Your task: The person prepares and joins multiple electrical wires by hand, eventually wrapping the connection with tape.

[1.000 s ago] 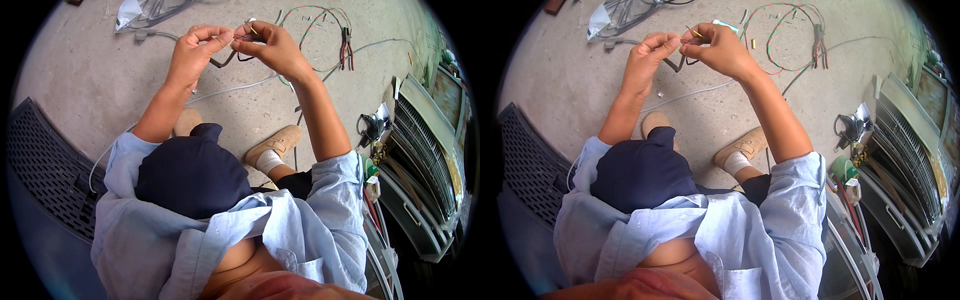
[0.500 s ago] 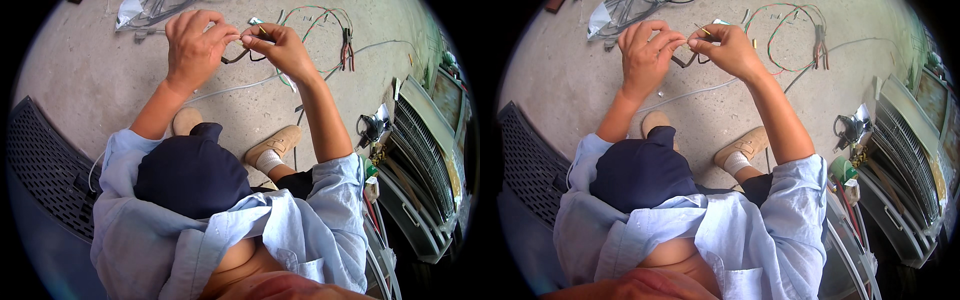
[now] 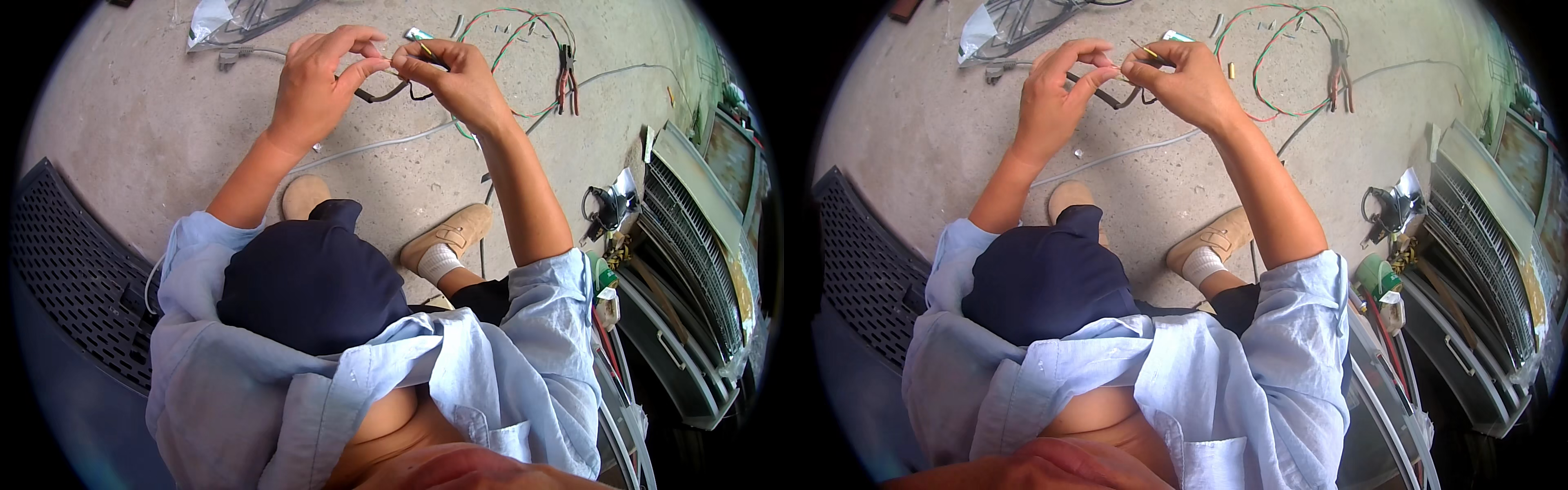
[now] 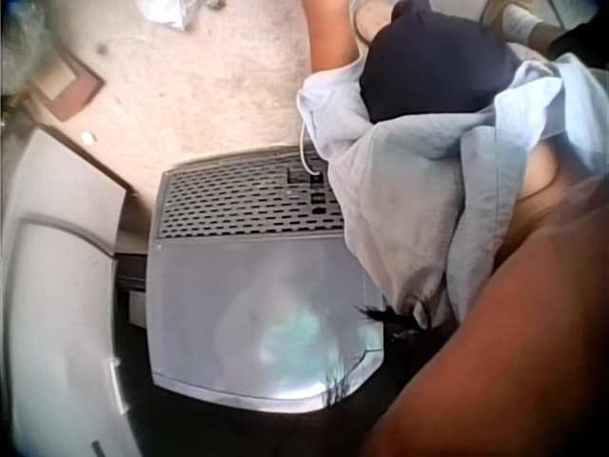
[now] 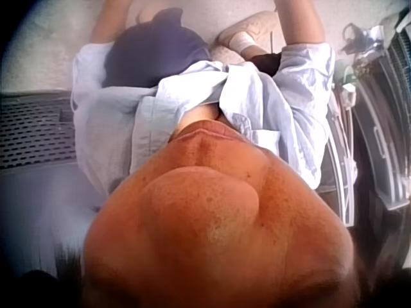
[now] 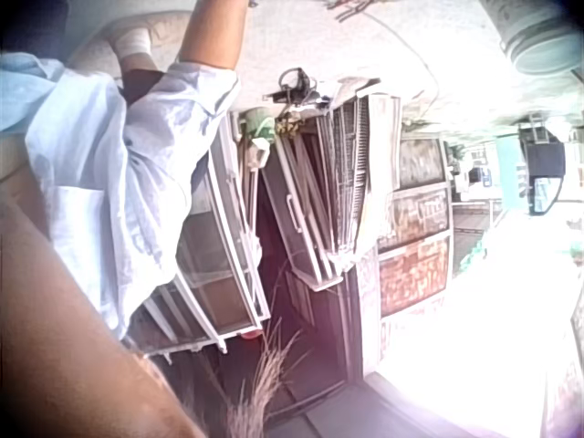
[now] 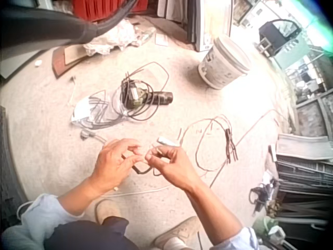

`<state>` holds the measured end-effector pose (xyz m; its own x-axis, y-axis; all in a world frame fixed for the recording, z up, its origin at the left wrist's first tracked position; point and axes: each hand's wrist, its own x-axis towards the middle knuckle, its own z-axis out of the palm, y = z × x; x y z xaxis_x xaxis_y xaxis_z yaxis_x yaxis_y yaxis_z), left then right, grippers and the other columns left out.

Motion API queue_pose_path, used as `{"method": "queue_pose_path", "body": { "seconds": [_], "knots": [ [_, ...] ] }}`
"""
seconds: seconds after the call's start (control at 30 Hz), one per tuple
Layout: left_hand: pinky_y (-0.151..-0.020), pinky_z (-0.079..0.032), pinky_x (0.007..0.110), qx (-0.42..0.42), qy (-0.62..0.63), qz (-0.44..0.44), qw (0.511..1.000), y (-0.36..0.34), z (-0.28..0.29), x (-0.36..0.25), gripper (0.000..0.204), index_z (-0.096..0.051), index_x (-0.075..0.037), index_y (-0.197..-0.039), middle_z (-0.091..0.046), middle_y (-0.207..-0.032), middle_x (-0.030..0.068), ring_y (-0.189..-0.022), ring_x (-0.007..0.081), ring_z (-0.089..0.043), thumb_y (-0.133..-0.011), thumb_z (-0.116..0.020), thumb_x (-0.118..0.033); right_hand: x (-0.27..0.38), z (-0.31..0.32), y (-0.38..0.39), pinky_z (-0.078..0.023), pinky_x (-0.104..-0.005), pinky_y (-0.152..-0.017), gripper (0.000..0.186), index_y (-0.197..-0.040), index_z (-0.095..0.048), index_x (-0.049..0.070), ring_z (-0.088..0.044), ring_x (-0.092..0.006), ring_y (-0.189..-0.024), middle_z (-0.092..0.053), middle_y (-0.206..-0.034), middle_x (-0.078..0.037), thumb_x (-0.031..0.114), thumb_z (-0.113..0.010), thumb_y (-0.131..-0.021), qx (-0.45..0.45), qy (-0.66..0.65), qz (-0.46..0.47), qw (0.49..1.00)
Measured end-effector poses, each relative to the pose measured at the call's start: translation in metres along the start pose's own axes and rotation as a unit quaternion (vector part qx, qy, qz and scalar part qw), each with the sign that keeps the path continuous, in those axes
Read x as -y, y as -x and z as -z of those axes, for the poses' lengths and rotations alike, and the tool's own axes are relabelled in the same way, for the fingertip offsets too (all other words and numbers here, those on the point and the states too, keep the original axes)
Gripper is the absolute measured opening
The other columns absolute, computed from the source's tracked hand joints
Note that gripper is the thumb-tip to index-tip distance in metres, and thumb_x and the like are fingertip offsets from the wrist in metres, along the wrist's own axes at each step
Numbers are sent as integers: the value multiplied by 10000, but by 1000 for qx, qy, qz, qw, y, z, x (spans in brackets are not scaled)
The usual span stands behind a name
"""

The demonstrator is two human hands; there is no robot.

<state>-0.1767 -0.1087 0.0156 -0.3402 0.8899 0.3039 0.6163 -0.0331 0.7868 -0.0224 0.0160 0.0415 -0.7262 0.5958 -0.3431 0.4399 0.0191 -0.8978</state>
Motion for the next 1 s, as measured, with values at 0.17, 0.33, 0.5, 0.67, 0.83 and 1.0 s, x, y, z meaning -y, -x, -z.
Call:
{"method": "queue_pose_path", "body": {
  "seconds": [0.17, 0.33, 0.5, 0.67, 0.83, 1.0],
  "knots": [
    [-928, -396, 380, -25, -125, -129, 983, -3, 4, 6, 335, -675, -229, -1071, -672, -908, -49, -865, 179, -621, -748, -760, -262, 4, 2, 2, -459, -258, -758, 249, -915, -711, 22, -605, -97, -792, -676, -817, -31, 258, -706, -836, 1, 31, -36, 999],
    [-936, -388, 376, -41, -142, -143, 979, -4, 0, 5, 264, -696, -233, -987, -642, -879, -73, -858, 160, -605, -734, -762, -262, 4, 1, 3, -450, -249, -785, 251, -927, -698, 11, -607, -95, -819, -675, -828, -30, 248, -711, -847, 4, 27, -53, 998],
    [-948, -382, 382, -43, -158, -163, 973, -3, 3, 4, 139, -704, -218, -866, -622, -850, -81, -874, 141, -590, -741, -752, -255, 7, 2, 4, -452, -244, -789, 221, -927, -695, 3, -609, -90, -829, -678, -839, -32, 209, -705, -848, 27, 18, -55, 998],
    [-981, -369, 400, 7, -176, -200, 964, -6, 8, 3, 132, -722, -192, -887, -632, -859, -67, -908, 133, -586, -757, -747, -193, -3, 3, 3, -496, -268, -702, 257, -913, -730, 36, -634, -104, -745, -708, -806, -45, 278, -695, -837, 11, 50, -34, 998],
    [-994, -358, 401, 33, -196, -243, 950, -13, 11, -4, 153, -697, -166, -920, -637, -881, -50, -951, 144, -579, -772, -732, -179, -3, 4, 4, -499, -272, -704, 278, -917, -726, 24, -642, -108, -744, -715, -803, -63, 289, -698, -837, 20, 95, -41, 994],
    [-970, -362, 396, 30, -169, -267, 948, -10, 3, 17, 112, -685, -157, -910, -631, -876, -46, -946, 151, -574, -805, -704, -192, -7, 5, 3, -502, -274, -678, 279, -921, -728, 31, -653, -120, -739, -716, -788, -67, 294, -697, -833, 27, 117, -32, 992]
  ]
}}
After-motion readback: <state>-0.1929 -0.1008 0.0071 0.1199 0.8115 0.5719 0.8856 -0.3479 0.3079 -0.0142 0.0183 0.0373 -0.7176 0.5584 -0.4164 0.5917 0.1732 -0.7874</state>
